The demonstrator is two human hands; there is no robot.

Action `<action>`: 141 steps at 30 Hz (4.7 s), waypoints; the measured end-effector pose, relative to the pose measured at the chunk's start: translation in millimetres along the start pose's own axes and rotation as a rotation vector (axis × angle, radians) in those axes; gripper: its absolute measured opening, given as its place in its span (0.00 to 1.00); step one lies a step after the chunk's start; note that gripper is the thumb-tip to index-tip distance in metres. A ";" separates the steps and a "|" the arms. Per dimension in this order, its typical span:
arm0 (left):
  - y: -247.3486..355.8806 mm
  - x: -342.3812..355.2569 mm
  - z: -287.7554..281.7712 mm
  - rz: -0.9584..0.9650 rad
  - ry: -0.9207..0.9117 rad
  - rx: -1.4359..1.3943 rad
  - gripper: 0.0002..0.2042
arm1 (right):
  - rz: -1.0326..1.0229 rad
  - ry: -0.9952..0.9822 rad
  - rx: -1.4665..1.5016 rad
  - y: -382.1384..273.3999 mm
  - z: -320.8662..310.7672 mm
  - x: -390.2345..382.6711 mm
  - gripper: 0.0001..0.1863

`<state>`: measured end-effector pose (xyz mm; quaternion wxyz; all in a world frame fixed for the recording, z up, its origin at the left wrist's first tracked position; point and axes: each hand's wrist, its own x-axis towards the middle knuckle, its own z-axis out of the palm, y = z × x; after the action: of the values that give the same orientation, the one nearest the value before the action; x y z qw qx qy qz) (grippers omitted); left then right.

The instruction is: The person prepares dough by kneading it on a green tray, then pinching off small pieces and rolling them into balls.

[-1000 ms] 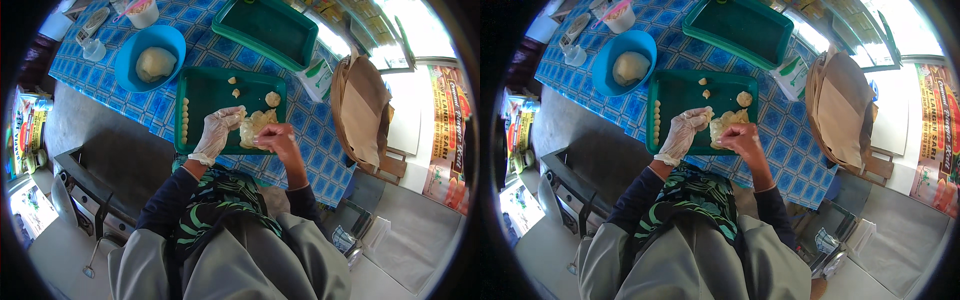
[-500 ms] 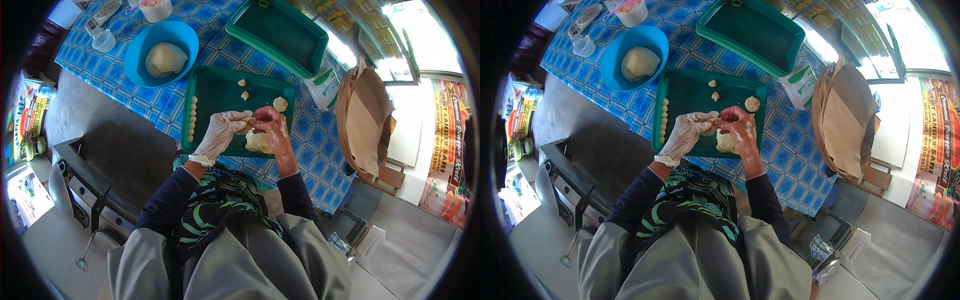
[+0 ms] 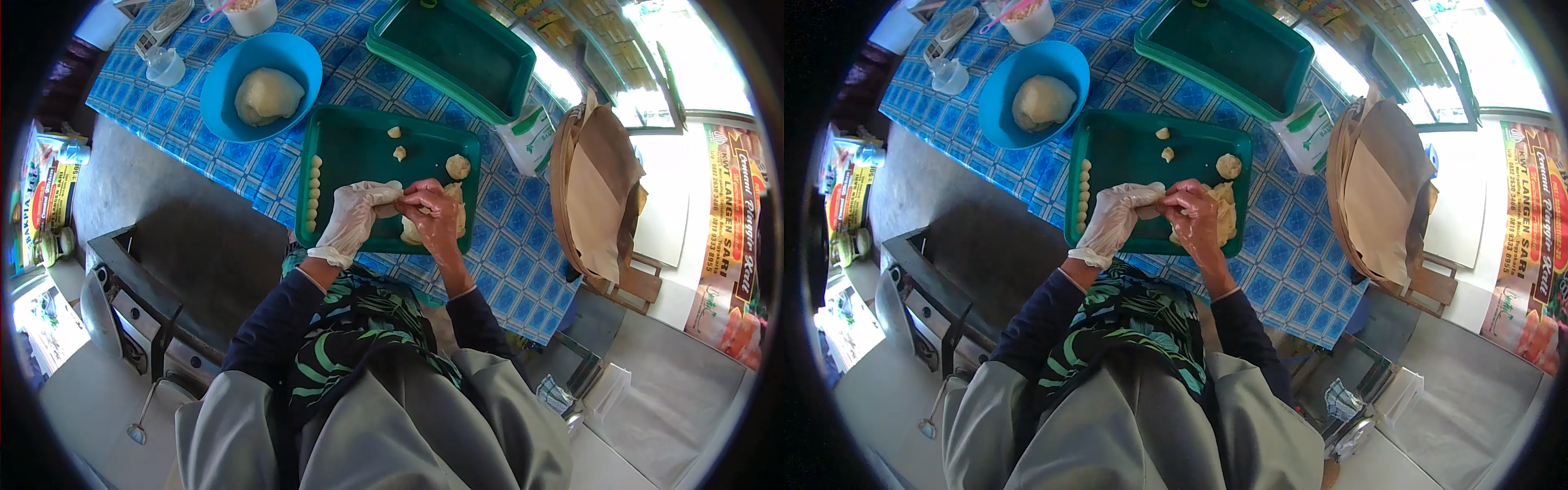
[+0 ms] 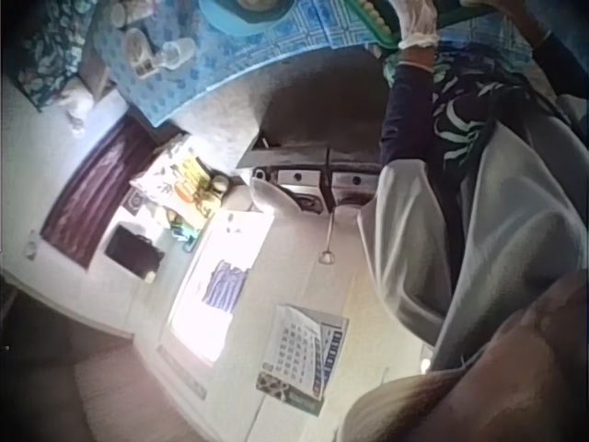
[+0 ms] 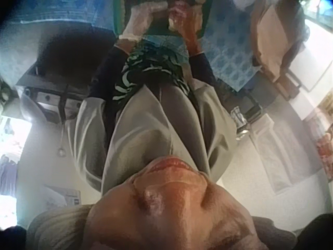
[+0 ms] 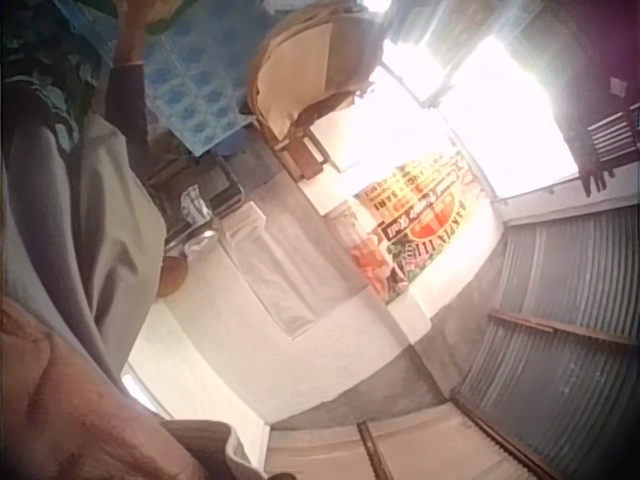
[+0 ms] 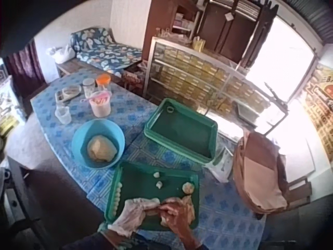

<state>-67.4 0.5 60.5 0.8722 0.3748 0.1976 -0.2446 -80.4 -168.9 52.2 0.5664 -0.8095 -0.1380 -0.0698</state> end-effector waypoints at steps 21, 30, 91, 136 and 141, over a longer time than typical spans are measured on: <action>-1.6 -6.4 -4.4 0.132 -0.079 0.127 0.18 | 0.778 -0.059 0.534 -14.2 -6.4 21.7 0.11; -3.0 -3.7 -9.4 0.096 -0.105 0.180 0.08 | 0.072 -0.072 -0.382 -17.6 8.2 16.5 0.11; 35.2 -30.7 -49.2 0.128 0.168 0.072 0.16 | 0.185 -0.276 -0.552 46.7 -40.5 39.3 0.21; -139.5 49.1 17.0 -0.208 -0.249 -0.547 0.13 | 0.635 0.013 0.349 12.5 -62.9 62.4 0.06; -91.5 11.2 20.2 -0.108 -0.274 0.237 0.13 | 0.210 0.021 -0.367 105.3 -50.3 37.8 0.03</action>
<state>-107.8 -72.6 16.5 0.8262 0.4271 0.0664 -0.3613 -10.4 -244.3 -14.5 0.4150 -0.9083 -0.0321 -0.0428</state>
